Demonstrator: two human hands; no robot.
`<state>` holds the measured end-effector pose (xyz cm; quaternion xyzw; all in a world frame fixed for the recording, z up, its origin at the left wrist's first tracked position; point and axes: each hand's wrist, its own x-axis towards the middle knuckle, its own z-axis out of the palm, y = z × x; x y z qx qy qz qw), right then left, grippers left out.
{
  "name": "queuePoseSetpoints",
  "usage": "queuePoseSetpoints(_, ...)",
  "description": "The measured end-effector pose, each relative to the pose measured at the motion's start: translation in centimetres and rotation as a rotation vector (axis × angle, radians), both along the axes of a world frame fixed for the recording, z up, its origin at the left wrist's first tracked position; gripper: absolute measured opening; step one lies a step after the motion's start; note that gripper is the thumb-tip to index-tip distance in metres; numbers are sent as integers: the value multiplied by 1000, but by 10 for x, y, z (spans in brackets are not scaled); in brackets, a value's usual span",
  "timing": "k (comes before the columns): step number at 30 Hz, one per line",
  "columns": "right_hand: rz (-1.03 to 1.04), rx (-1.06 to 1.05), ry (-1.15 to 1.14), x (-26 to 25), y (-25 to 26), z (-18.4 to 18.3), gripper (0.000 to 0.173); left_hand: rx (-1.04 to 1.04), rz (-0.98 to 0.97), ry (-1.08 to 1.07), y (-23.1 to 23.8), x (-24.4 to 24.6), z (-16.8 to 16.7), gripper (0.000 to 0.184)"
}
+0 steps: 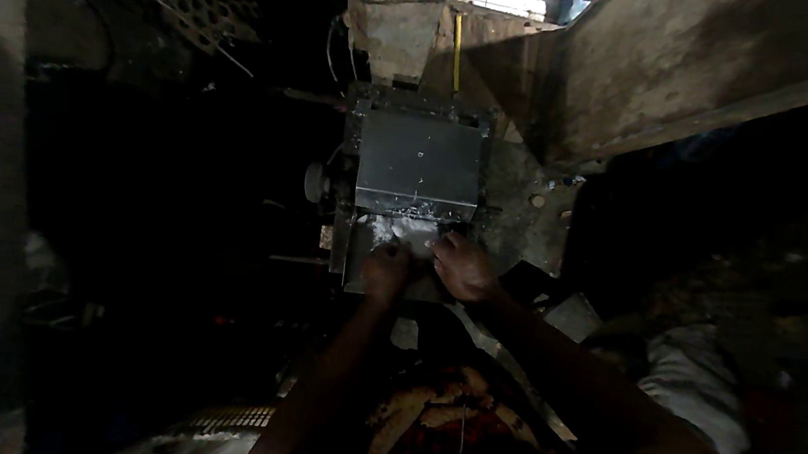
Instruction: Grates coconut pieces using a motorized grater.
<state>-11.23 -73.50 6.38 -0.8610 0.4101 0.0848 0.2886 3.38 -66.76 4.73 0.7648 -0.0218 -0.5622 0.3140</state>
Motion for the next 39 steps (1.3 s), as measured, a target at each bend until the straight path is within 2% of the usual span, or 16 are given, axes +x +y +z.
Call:
queuePoseSetpoints(4,49,-10,-31,-2,-6,-1,18,8,10,10,-6,-3,1,32)
queuePoseSetpoints(13,40,-40,-19,2,-12,0,17,22,14,-27,-16,-6,5,32)
queuePoseSetpoints(15,36,-44,-5,4,-13,-2,17,24,4,-55,-17,-7,3,29)
queuePoseSetpoints(18,34,-10,32,6,-17,-7,21,17,-76,-93,-18,-2,0,34)
queuePoseSetpoints(22,55,-41,-71,3,-24,-15,29,16,-42,-58,-28,8,7,39)
queuePoseSetpoints(25,80,-70,-23,10,-18,1,27,-133,5,63,-10,17,6,41)
queuePoseSetpoints(27,40,-35,54,17,-6,21,28,-272,-57,129,12,24,13,49)
queuePoseSetpoints(29,-15,36,107,24,5,32,28,-327,-164,116,28,27,17,48)
queuePoseSetpoints(31,-18,64,102,31,15,34,24,-261,-205,63,34,22,18,36)
queuePoseSetpoints(33,31,69,98,36,17,29,24,-190,-149,26,32,15,14,29)
queuePoseSetpoints(39,57,42,79,35,11,19,27,-74,-151,-63,23,6,8,32)
